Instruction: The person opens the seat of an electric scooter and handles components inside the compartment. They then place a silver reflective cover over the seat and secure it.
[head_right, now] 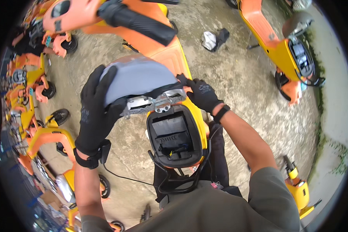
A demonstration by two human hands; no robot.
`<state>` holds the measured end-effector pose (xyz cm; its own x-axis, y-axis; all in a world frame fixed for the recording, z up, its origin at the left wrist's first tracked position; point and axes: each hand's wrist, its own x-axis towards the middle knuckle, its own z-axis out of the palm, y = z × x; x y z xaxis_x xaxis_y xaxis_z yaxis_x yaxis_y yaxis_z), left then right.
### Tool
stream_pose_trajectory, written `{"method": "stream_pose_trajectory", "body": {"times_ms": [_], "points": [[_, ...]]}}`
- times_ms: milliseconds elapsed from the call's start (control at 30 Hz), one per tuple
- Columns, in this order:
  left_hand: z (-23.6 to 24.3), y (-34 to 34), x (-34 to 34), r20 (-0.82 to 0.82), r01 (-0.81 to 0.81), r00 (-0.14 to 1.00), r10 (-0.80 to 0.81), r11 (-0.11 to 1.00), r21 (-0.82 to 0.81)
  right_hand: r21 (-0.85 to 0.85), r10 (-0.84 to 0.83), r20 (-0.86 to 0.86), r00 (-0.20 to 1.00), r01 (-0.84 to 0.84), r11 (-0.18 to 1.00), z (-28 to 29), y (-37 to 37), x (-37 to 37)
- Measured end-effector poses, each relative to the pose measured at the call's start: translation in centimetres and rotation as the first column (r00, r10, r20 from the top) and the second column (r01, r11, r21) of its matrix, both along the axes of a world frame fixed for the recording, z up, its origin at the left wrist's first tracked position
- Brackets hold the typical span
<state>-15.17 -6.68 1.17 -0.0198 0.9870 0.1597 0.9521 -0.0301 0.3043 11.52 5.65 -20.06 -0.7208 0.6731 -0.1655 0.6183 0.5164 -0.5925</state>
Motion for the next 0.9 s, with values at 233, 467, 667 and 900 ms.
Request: {"method": "stream_pose_trajectory", "body": {"times_ms": [233, 467, 667, 900], "points": [[0.1, 1.8, 0.6, 0.131, 0.076, 0.988, -0.079, 0.997, 0.023, 0.228, 0.084, -0.481, 0.873, 0.033, 0.973, 12.3, -0.8, -0.5], [1.2, 3.3, 2.5, -0.074, 0.088, 0.993, -0.097, 0.989, -0.117, 0.429, 0.312, -0.225, 0.923, -0.194, 0.882, 11.8, 0.9, -1.9], [1.2, 3.5, 1.8, -0.032, 0.074, 0.996, -0.08, 0.983, -0.169, 0.578, 0.452, -0.184, 0.873, -0.276, 0.768, 10.8, 1.8, -1.7], [0.5, 4.2, 0.6, -0.079, 0.12, 0.988, -0.131, 0.983, -0.14, 0.562, 0.42, -0.21, 0.883, -0.243, 0.791, 9.7, 1.3, -1.3]]}}
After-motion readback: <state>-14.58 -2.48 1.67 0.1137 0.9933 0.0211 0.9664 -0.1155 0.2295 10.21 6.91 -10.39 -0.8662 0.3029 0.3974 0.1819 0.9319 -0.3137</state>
